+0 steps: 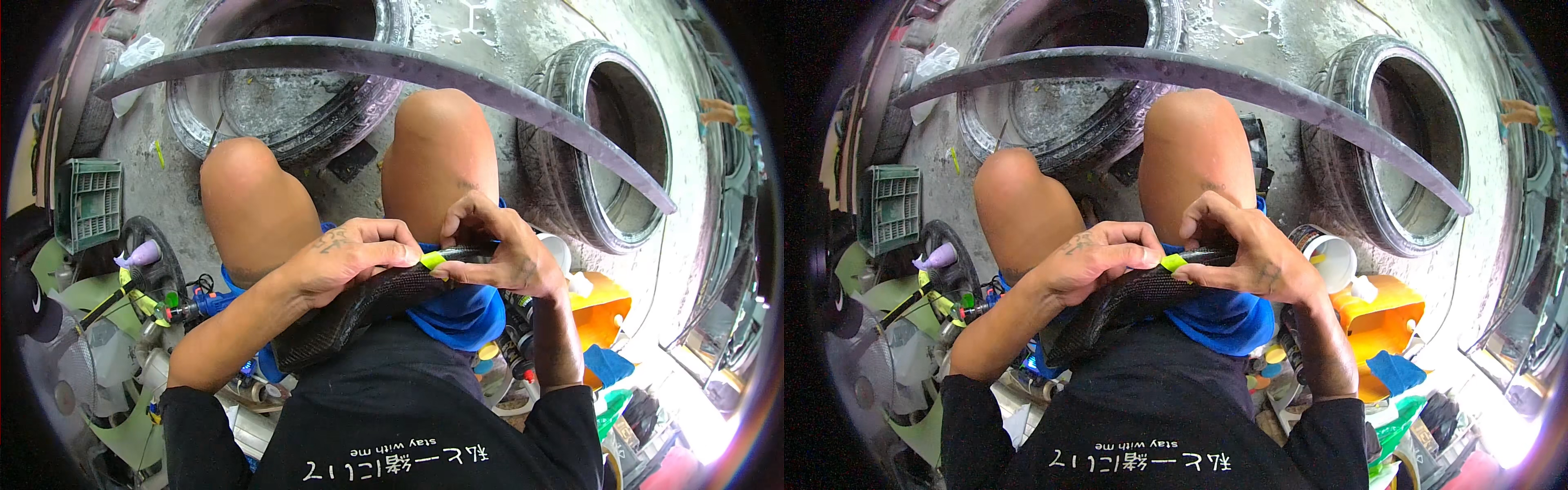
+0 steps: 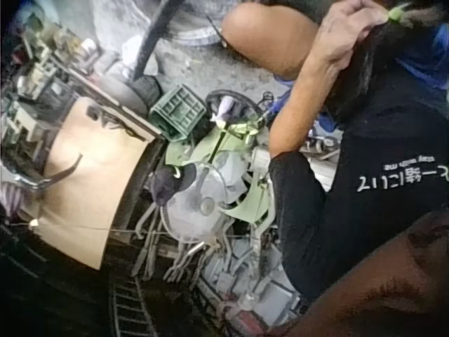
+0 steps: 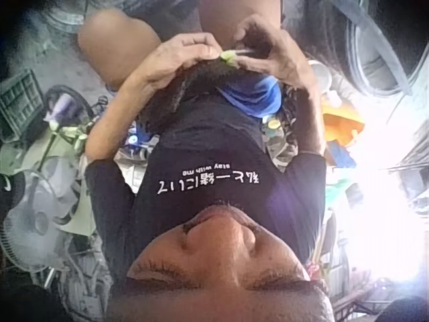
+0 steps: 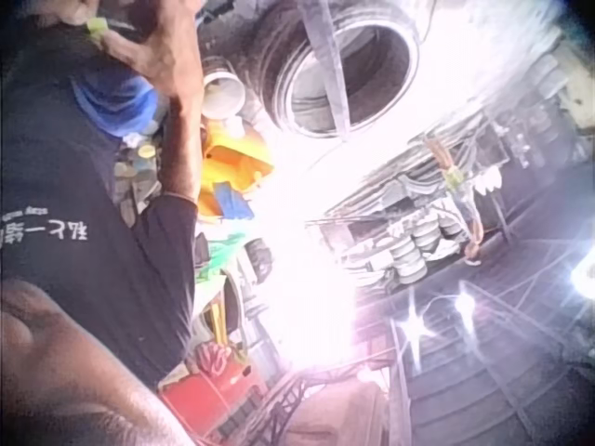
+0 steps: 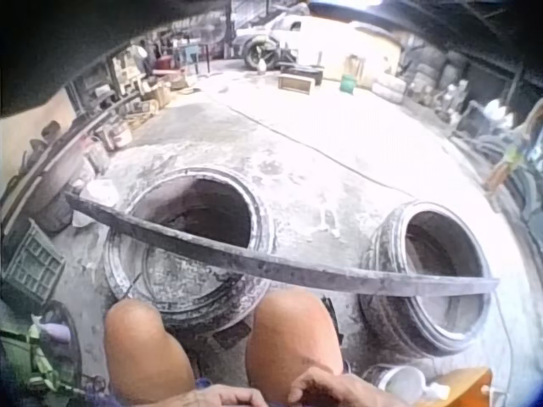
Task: Applying and trimming a carbon fiber wrap onto a car trim piece using a utility knife.
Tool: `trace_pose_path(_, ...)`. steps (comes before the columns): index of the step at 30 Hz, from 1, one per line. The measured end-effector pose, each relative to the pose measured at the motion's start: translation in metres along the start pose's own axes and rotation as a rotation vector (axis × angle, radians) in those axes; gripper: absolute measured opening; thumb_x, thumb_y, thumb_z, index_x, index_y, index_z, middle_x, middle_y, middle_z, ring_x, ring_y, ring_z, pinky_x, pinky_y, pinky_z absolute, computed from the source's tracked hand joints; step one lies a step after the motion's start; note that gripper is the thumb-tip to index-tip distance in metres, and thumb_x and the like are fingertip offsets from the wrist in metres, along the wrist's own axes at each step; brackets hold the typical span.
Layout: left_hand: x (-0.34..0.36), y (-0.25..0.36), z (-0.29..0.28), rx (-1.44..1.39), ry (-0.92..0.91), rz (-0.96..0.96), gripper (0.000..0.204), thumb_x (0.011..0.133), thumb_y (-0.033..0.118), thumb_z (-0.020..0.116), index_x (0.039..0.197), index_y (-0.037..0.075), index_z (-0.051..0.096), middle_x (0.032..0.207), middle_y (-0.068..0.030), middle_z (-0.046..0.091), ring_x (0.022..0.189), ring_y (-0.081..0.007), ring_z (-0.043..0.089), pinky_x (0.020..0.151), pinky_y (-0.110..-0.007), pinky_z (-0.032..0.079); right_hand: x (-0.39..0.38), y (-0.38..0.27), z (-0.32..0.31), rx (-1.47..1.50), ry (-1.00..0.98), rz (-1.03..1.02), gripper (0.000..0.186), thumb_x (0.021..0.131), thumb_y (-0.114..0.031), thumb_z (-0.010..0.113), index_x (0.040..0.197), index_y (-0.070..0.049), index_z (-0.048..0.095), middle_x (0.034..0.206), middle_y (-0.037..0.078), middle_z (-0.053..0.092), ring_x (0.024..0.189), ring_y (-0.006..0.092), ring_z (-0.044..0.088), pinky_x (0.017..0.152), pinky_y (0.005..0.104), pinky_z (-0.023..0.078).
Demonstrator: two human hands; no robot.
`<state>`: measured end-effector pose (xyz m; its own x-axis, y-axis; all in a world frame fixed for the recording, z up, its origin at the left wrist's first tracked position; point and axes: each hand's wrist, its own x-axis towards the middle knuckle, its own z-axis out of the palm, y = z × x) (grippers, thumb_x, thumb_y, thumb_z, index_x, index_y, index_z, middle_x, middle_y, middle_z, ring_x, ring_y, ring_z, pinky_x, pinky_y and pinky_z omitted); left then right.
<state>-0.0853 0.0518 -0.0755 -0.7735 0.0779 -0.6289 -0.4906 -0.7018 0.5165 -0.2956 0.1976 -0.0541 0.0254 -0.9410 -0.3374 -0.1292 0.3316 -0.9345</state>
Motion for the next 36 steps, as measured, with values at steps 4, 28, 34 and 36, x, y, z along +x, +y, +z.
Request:
trace_pose_path(4, 0.001, -0.001, 0.002, -0.010, -0.003, -0.021, 0.015, 0.094, 0.024, 0.068, 0.096, 0.009, 0.068, 0.083, 0.0060, 0.061, 0.067, 0.0000, 0.047, 0.059, -0.018, 0.031, -0.002, 0.001, 0.000, -0.010, 0.014, -0.014, 0.044, 0.079, -0.010, 0.088, 0.109, -0.004, 0.057, 0.094, 0.005, 0.067, 0.086, 0.0107, 0.067, 0.078, 0.0271, 0.054)
trace_pose_path(28, -0.027, -0.013, 0.016, 0.733, 0.263, 0.622, 0.029, 0.088, 0.013, 0.075, 0.116, 0.004, 0.072, 0.093, -0.0099, 0.067, 0.082, -0.0177, 0.064, 0.075, -0.029, 0.051, 0.005, 0.002, -0.005, -0.178, -0.112, -0.168, 0.032, 0.083, -0.019, 0.082, 0.111, -0.007, 0.072, 0.093, 0.008, 0.068, 0.086, 0.0228, 0.066, 0.078, 0.0357, 0.051)
trace_pose_path(34, -0.023, -0.017, 0.012, 0.774, 0.271, 0.683, 0.029, 0.088, 0.013, 0.075, 0.115, 0.004, 0.072, 0.094, -0.0117, 0.069, 0.082, -0.0201, 0.066, 0.075, -0.031, 0.052, 0.006, -0.003, -0.005, -0.196, -0.105, -0.173, 0.036, 0.084, -0.018, 0.081, 0.115, -0.004, 0.071, 0.099, 0.009, 0.070, 0.091, 0.0232, 0.068, 0.082, 0.0346, 0.052)
trace_pose_path(36, -0.023, -0.017, 0.013, 0.778, 0.271, 0.709, 0.030, 0.087, 0.011, 0.075, 0.116, 0.004, 0.072, 0.094, -0.0114, 0.069, 0.082, -0.0196, 0.066, 0.074, -0.031, 0.052, 0.005, -0.006, -0.005, -0.191, -0.100, -0.163, 0.036, 0.084, -0.018, 0.081, 0.116, -0.004, 0.071, 0.100, 0.010, 0.071, 0.093, 0.0231, 0.068, 0.084, 0.0345, 0.052)
